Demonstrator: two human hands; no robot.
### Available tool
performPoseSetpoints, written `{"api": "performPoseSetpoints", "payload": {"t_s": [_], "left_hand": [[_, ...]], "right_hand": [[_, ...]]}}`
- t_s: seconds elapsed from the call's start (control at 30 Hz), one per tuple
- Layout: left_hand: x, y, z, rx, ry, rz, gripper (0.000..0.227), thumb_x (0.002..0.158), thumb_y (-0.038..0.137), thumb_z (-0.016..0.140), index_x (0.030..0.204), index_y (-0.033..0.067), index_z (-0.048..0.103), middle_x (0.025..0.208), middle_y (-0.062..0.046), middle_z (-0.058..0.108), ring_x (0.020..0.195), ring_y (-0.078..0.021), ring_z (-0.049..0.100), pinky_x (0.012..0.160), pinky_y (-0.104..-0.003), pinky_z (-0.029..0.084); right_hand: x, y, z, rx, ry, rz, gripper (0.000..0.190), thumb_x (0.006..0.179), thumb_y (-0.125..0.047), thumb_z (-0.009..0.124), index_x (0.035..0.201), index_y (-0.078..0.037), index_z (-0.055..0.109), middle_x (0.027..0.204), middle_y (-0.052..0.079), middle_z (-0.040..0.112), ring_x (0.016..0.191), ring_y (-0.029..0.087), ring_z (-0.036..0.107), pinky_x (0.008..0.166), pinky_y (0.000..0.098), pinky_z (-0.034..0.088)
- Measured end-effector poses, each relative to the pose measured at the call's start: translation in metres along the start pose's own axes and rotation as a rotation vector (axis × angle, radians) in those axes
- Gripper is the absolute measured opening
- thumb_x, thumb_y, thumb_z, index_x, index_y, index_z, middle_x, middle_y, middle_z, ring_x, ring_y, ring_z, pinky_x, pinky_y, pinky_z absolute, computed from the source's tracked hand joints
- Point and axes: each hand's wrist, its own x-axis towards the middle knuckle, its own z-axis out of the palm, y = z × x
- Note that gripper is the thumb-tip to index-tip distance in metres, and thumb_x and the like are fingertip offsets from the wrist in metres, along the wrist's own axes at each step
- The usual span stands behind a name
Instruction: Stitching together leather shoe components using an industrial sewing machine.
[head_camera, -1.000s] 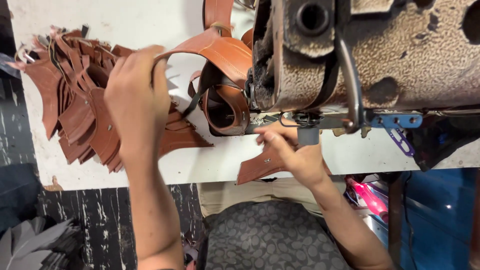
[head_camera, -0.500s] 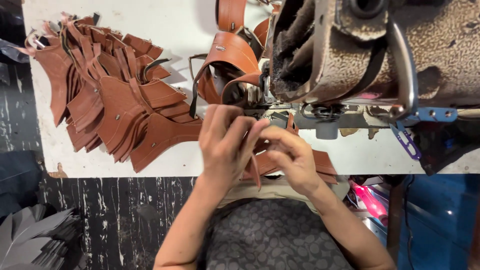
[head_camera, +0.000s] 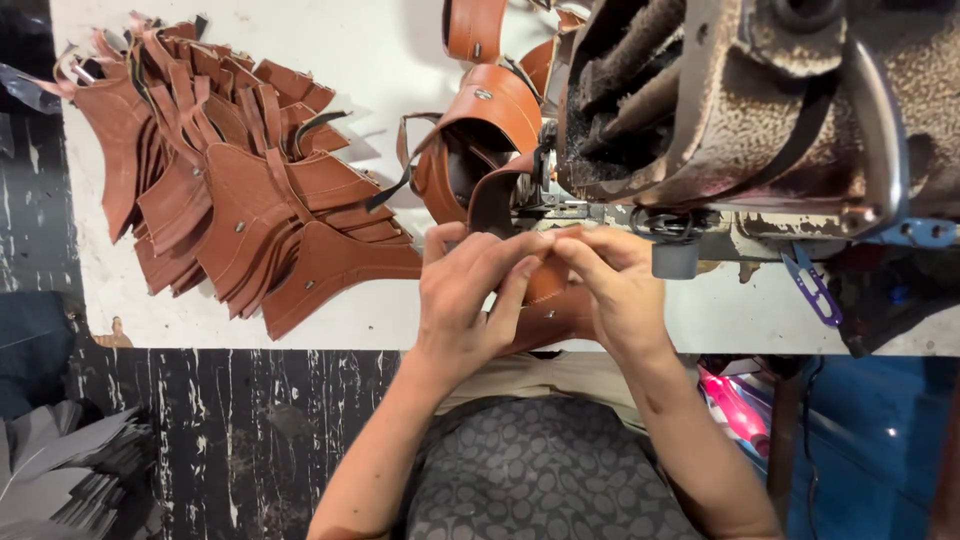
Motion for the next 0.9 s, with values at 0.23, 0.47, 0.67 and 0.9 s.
{"api": "performPoseSetpoints", "payload": {"t_s": [0.23, 0.47, 0.67, 0.9], "left_hand": [[0.012, 0.000, 0.017, -0.028, 0.045, -0.236, 0.016, 0.101, 0.004, 0.064, 0.113, 0.0105, 0.072, 0.088, -0.002, 0.068, 0.080, -0.0173, 0.058, 0.089, -0.031, 0.039], [0.026, 0.003, 0.031, -0.069, 0.050, -0.305, 0.016, 0.103, 0.004, 0.060, 0.114, 0.0074, 0.071, 0.101, -0.003, 0.073, 0.091, -0.0184, 0.062, 0.094, -0.031, 0.043], [0.023, -0.004, 0.045, -0.028, 0.095, -0.314, 0.016, 0.102, 0.002, 0.060, 0.113, 0.0074, 0.071, 0.103, -0.005, 0.073, 0.090, -0.0206, 0.066, 0.090, -0.031, 0.047], [0.039, -0.009, 0.076, -0.048, 0.141, -0.276, 0.016, 0.103, 0.001, 0.059, 0.113, 0.0062, 0.070, 0.101, -0.006, 0.072, 0.093, -0.0215, 0.067, 0.088, -0.032, 0.049]], "right_hand": [[0.021, -0.008, -0.002, 0.076, 0.021, 0.177, 0.017, 0.105, -0.011, 0.067, 0.113, 0.003, 0.074, 0.099, 0.005, 0.071, 0.079, 0.008, 0.061, 0.065, 0.0206, 0.046], [0.035, -0.041, 0.010, 0.104, -0.060, 0.213, 0.024, 0.104, -0.018, 0.066, 0.105, 0.005, 0.072, 0.089, 0.013, 0.075, 0.070, 0.019, 0.071, 0.066, 0.0325, 0.060], [0.038, -0.031, 0.006, 0.123, -0.010, 0.213, 0.024, 0.103, -0.017, 0.067, 0.106, 0.006, 0.073, 0.091, 0.013, 0.073, 0.072, 0.019, 0.071, 0.064, 0.0338, 0.060], [0.035, -0.024, -0.023, 0.063, 0.049, 0.162, 0.025, 0.101, -0.017, 0.065, 0.106, 0.006, 0.073, 0.091, 0.016, 0.075, 0.075, 0.025, 0.076, 0.069, 0.0360, 0.064]]}}
